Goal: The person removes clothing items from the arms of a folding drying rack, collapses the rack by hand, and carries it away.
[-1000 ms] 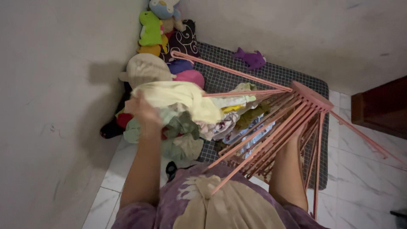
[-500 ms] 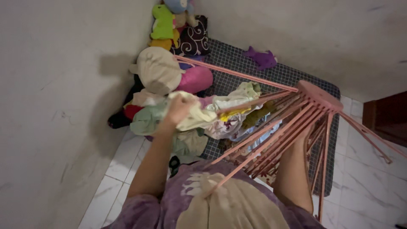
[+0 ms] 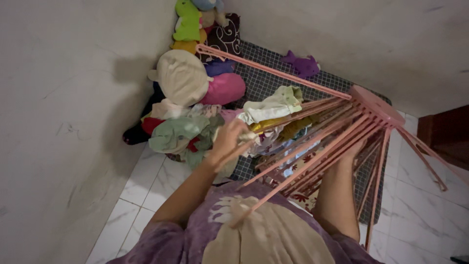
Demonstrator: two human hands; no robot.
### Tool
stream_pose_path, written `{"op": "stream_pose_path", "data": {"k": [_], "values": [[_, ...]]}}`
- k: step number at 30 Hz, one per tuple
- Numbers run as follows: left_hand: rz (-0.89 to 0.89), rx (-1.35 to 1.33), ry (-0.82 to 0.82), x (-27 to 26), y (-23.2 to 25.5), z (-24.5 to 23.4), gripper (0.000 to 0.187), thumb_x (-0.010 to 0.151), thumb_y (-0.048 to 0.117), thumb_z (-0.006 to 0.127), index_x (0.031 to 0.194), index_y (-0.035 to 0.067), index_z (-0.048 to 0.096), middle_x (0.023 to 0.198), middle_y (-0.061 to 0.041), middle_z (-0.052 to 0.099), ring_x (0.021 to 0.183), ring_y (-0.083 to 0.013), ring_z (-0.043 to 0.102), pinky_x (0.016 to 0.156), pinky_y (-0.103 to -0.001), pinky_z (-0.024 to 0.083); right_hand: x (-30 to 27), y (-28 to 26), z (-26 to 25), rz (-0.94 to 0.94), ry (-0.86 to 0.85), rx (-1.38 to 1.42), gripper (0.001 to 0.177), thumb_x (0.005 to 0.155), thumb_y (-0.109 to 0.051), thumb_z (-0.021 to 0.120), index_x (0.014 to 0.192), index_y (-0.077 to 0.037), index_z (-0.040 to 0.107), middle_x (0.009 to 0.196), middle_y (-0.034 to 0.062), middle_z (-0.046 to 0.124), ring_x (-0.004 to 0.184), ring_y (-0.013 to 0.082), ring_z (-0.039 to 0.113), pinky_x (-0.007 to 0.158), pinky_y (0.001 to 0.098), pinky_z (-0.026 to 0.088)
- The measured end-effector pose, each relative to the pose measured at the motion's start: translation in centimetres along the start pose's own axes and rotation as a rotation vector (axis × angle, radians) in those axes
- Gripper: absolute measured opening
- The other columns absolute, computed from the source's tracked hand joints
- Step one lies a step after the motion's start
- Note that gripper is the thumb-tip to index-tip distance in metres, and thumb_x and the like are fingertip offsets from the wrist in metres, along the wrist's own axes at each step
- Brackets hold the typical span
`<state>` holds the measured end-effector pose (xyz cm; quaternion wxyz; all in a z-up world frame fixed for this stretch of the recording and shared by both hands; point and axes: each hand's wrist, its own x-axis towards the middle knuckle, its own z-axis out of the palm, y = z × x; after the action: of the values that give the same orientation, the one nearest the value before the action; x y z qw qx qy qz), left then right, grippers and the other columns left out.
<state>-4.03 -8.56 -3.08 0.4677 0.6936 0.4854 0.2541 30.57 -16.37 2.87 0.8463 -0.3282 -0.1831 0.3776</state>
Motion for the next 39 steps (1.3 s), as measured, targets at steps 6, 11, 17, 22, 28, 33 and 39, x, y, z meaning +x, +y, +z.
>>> {"op": "stream_pose_path", "data": {"k": [6, 11, 17, 22, 28, 33, 39], "values": [[0.805, 0.453, 0.025, 1.5, -5.6, 0.7, 0.039, 0.102, 0.021, 0.068, 0.141, 0.015, 0.065, 0.133, -0.006, 0.068, 0.123, -0.0241, 0.064, 0.105, -0.038, 0.055, 1.2, 1.0, -1.6, 0.009, -0.045, 0.017, 0.049, 0.111, -0.039, 0.049, 0.146, -0.004, 0.052, 0.141, 0.0127, 0.059, 0.127, 0.0268, 0.062, 0.111, 0.04, 0.056], [0.94, 0.651, 0.129, 0.5, -2.7, -0.7, 0.052, 0.072, 0.019, 0.072, 0.123, 0.015, 0.066, 0.119, -0.012, 0.07, 0.113, -0.0296, 0.063, 0.09, -0.042, 0.053, 1.0, 1.0, -1.8, 0.047, -0.059, 0.004, 0.05, 0.109, -0.042, 0.049, 0.142, -0.005, 0.054, 0.135, 0.0124, 0.061, 0.122, 0.0257, 0.064, 0.105, 0.0403, 0.058], [0.723, 0.56, -0.078, 1.8, -2.6, 0.7, 0.015, 0.099, 0.017, 0.065, 0.113, 0.013, 0.067, 0.11, -0.008, 0.069, 0.107, -0.0266, 0.067, 0.095, -0.038, 0.056, 2.0, 2.5, -4.3, 0.052, -0.029, -0.029, 0.049, 0.109, -0.04, 0.051, 0.145, -0.007, 0.053, 0.141, 0.0115, 0.059, 0.128, 0.0256, 0.061, 0.112, 0.0416, 0.055], [0.499, 0.159, -0.02, 2.6, 0.7, -1.0, 0.025, 0.095, 0.018, 0.067, 0.117, 0.007, 0.061, 0.106, -0.009, 0.068, 0.091, -0.0217, 0.069, 0.08, -0.034, 0.058, 4.1, 3.8, -8.4, 0.086, -0.141, -0.003, 0.05, 0.112, -0.042, 0.051, 0.149, -0.009, 0.052, 0.146, 0.0112, 0.054, 0.133, 0.0248, 0.056, 0.117, 0.041, 0.051], [0.263, -0.583, 0.472, 4.7, 2.7, -5.1, 0.032, 0.103, 0.001, 0.052, 0.134, 0.006, 0.046, 0.11, -0.007, 0.054, 0.087, -0.0163, 0.058, 0.073, -0.028, 0.053, 2.7, 3.5, -5.3, 0.136, -0.309, 0.036, 0.048, 0.114, -0.041, 0.051, 0.148, -0.007, 0.054, 0.144, 0.0102, 0.059, 0.129, 0.023, 0.061, 0.113, 0.0382, 0.053], [0.825, -1.019, 0.68, 6.3, -2.6, -10.0, 0.054, 0.086, 0.001, 0.062, 0.136, 0.007, 0.044, 0.121, -0.005, 0.052, 0.109, -0.0179, 0.055, 0.102, -0.036, 0.049, 1.6, 3.1, -3.1, 0.109, -0.171, -0.024, 0.047, 0.109, -0.041, 0.05, 0.141, -0.006, 0.056, 0.136, 0.0106, 0.062, 0.125, 0.0239, 0.065, 0.109, 0.0382, 0.057], [0.405, 0.209, 0.867, 4.3, -7.4, -9.8, 0.048, 0.094, 0.009, 0.069, 0.136, -0.003, 0.048, 0.128, -0.026, 0.058, 0.117, -0.0386, 0.056, 0.103, -0.047, 0.046, 2.0, 3.6, -3.4, 0.104, -0.17, -0.042, 0.048, 0.11, -0.04, 0.048, 0.143, -0.006, 0.054, 0.139, 0.0125, 0.06, 0.128, 0.0251, 0.061, 0.111, 0.0397, 0.053]]}}
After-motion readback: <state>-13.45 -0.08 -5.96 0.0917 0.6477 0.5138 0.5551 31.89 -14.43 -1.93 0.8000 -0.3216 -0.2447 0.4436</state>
